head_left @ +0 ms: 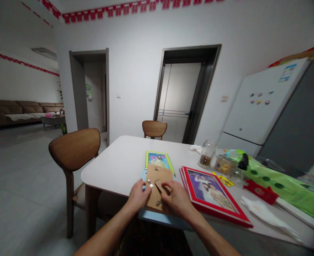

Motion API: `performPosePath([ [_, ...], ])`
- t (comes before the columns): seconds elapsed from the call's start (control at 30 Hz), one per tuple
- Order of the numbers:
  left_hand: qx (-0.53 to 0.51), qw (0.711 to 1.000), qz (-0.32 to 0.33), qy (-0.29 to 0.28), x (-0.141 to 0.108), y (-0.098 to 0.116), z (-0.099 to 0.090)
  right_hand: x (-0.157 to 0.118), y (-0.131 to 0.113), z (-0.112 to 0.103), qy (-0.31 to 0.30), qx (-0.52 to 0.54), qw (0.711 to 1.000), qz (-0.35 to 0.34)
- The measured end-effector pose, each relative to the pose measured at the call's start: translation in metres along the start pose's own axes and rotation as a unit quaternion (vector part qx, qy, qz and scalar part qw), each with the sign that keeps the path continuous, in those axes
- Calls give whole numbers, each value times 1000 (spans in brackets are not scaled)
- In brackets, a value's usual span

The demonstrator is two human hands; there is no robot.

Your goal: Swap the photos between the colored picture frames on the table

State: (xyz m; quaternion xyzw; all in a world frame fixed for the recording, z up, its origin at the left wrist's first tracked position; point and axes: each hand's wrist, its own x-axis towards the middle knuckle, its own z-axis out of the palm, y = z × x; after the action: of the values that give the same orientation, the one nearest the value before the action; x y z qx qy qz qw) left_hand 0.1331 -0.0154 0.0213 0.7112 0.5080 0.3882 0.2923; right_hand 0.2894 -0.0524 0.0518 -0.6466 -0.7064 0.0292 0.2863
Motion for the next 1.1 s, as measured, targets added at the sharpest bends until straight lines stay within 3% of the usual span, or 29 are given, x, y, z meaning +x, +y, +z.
performPosePath([
  [0.1,-53,998,-39,27,10,-6,-4,4,-18,-3,9,24,1000,-15],
  [0.2,-95,992,-74,46,20,-19,-19,5,-24,-5,16,66,997,-37],
  [0.3,-115,986,-100,62,26,-40,-46,2,-8,-7,6,43,999,-17],
  [0.47,-104,980,-147,80,32,-76,-87,-11,32,1,-54,-87,993,54],
  [0.7,9,979,-176,102,39,-94,-107,-14,36,6,-91,-145,982,79],
  [0.83,75,983,-126,114,35,-81,-104,-7,34,5,-92,-141,979,111],
  [0.97,96,990,-18,102,15,-46,-77,-4,35,3,-54,-81,985,141],
  [1.03,86,993,38,69,-1,-23,-54,-3,35,0,-34,25,982,185],
  [1.1,72,993,86,26,-20,2,-29,-2,33,-5,-32,200,948,246],
])
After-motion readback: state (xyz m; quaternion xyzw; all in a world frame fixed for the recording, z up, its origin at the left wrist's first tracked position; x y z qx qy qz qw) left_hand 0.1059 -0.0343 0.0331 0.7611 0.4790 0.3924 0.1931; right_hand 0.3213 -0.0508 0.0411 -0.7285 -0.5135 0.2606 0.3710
